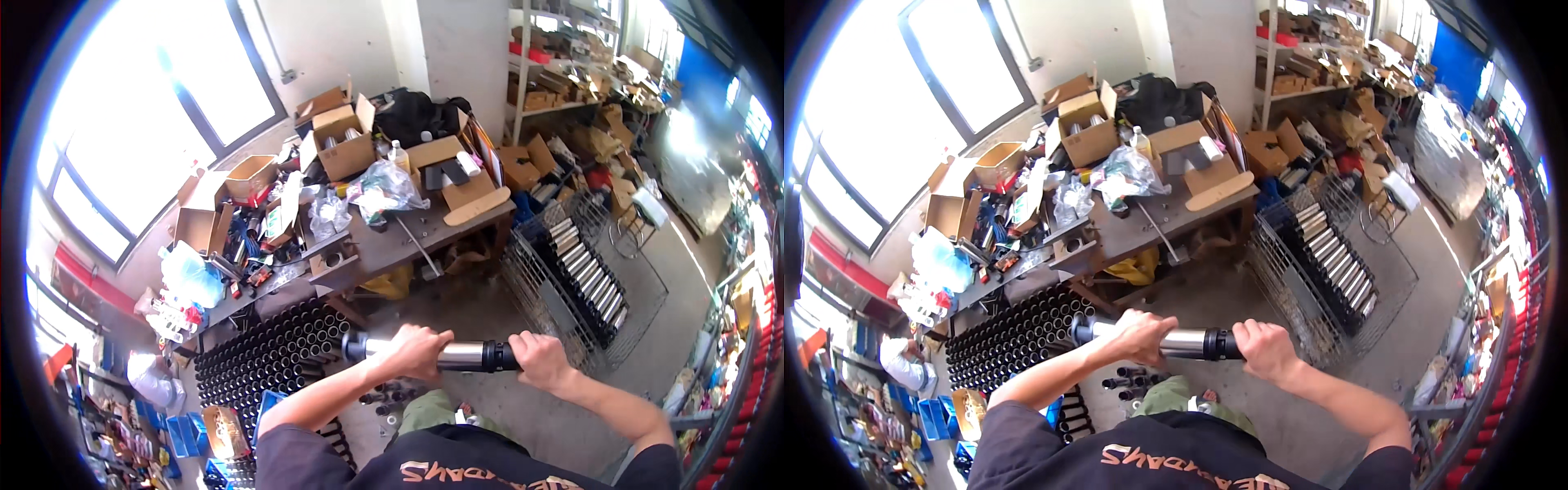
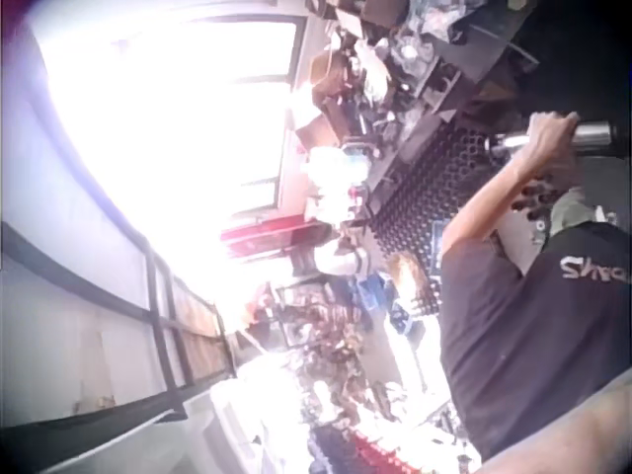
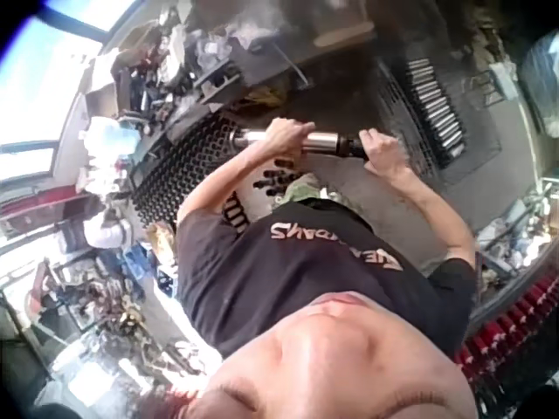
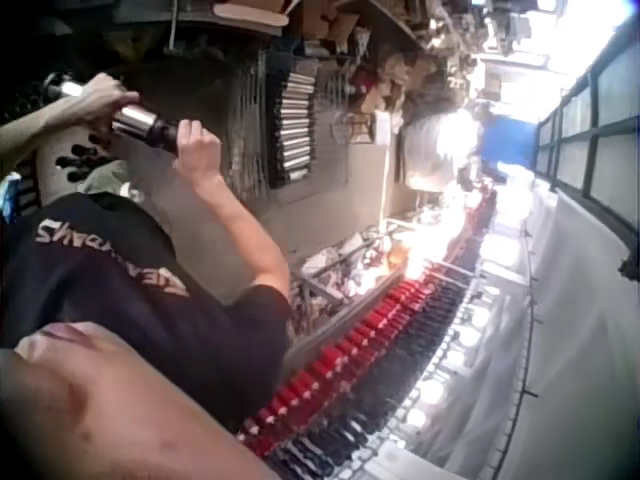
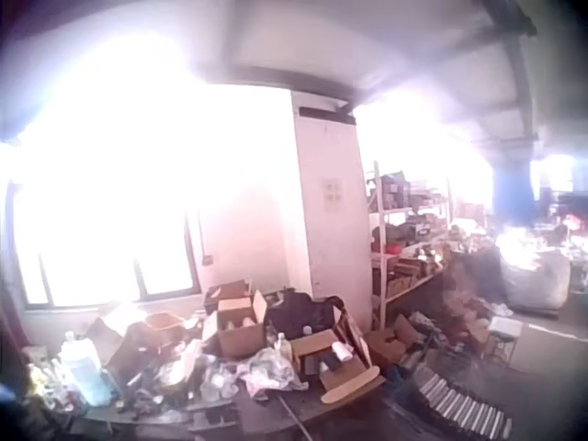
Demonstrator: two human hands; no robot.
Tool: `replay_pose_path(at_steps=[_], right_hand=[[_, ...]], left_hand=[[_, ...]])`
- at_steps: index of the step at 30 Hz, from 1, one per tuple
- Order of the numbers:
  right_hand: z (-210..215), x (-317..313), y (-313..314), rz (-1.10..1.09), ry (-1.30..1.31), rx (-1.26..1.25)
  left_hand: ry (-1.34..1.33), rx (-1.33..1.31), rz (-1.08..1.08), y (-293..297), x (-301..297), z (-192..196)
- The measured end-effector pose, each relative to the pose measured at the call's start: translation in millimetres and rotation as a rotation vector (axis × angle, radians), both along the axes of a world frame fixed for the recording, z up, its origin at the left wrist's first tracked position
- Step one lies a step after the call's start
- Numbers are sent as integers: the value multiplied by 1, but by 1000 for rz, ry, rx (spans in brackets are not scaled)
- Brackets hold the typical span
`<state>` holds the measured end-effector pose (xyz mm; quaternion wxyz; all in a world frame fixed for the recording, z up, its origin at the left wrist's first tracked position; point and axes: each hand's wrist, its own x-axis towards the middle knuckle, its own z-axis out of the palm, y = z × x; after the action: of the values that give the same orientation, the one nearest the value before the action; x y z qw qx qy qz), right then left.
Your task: The person assembles industrial tube components by inserting a cylindrical filter into a metal tube, attaching a black plastic end cap, and then using a lever-operated press to secure the assembly before placing it in a wire cart.
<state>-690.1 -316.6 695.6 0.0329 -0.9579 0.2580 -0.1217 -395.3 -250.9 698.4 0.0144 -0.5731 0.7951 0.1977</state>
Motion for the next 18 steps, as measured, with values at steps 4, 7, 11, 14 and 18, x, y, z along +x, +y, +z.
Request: replay_pose_path(at_steps=[4, 7, 11, 14, 18], right_hand=[[-64, 1, -51, -83, -45, 1697], [-42, 41, -55, 199, -364, 1811], [41, 103, -101, 265, -458, 1655], [33, 160, -156, 462, -304, 1712], [-56, 252, -210, 287, -153, 1568]], left_hand=[[-252, -628, -178, -33, 14, 40], [-306, -1074, -177, -47, 37, 65], [586, -1242, 655, -61, 73, 58], [1907, -727, 600, -79, 112, 73], [2171, -746, 814, -134, 208, 49]])
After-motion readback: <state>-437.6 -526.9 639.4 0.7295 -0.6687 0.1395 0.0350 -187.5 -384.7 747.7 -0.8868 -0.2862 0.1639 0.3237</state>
